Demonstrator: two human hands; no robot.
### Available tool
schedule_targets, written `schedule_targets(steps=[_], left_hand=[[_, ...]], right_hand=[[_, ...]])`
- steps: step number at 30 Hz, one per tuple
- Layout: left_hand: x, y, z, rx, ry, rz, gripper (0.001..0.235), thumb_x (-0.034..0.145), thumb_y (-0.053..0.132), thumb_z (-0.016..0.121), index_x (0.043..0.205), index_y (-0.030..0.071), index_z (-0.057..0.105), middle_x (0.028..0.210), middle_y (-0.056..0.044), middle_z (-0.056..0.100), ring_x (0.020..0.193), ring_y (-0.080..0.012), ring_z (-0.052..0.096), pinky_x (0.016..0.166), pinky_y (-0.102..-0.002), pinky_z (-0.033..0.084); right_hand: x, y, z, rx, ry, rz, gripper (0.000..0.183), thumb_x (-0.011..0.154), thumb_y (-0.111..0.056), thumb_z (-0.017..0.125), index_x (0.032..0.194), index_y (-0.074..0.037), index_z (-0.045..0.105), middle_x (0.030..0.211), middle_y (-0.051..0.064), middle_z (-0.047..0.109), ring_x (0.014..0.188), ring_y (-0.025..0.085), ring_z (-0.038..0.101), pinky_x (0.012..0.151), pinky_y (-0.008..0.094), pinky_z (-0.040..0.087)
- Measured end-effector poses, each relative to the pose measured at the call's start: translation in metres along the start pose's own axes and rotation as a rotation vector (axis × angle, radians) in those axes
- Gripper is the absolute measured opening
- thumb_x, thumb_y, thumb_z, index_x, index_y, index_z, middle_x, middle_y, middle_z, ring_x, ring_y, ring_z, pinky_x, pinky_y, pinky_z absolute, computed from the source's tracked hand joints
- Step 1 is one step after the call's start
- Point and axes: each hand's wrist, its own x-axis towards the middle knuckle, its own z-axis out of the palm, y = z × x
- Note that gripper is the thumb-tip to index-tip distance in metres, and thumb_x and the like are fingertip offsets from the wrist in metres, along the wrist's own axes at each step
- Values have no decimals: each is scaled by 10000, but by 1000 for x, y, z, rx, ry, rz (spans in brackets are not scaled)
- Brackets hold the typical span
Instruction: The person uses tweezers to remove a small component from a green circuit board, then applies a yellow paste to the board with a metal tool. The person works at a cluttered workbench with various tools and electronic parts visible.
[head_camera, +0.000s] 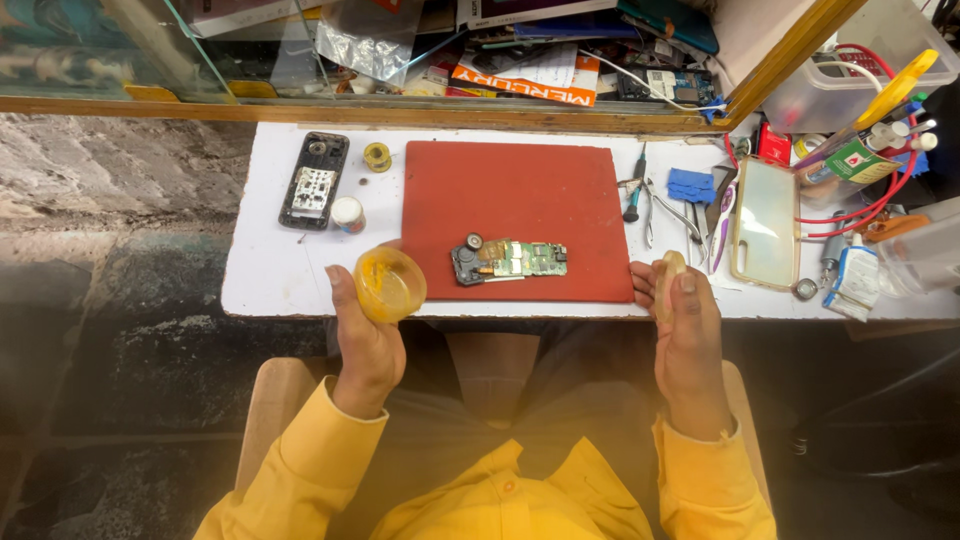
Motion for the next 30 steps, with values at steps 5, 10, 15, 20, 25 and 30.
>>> schedule_targets(steps=[5,10,15,20,25,30], left_hand=[[-12,6,-1,28,-51,-32,771,1082,610,282,1396,-36,562,1260,-108,624,1228,-204,560,1093,-353,425],[-7,5,-3,65,-9,-24,738,1067,604,302,1368,-20,557,1295,-120,624,1250,-216,570,1103,-367,444],[1,6,-6,0,64,-61,707,1049,611,340,1323,-1,563,1284,-142,636,1226,-243,602,1079,-394,477],[5,11,-10,19,69,-84,730,1041,626,333,1305,-11,571,1259,-157,659,1197,-247,621,1070,-391,483],[8,13,-15,56,52,-63,734,1043,625,309,1303,-11,565,1260,-163,658,1216,-256,624,1094,-392,485],[16,13,-11,112,54,197,707,1077,599,317,1383,2,542,1346,-133,617,1299,-252,578,1173,-413,425]], right_hand=[[-7,-10,-6,-35,-3,-6,593,1056,-532,491,1298,9,500,1279,241,631,1225,281,620,1066,405,469],[26,-19,-13,26,-104,-192,686,1030,-655,511,1350,-48,483,1396,246,586,1284,301,598,1166,432,432],[106,16,12,249,-236,-77,725,964,-727,478,1302,-88,542,1471,192,556,1401,289,520,1239,444,326],[146,50,13,40,-138,-159,782,976,-762,479,1326,-63,481,1435,169,510,1382,264,444,1254,422,261],[152,50,-19,-263,19,-170,794,976,-770,399,1298,-49,478,1424,173,549,1324,272,475,1201,435,292],[150,46,-24,-182,-17,-215,745,1007,-713,462,1319,-36,451,1466,176,500,1355,243,476,1200,393,303]])
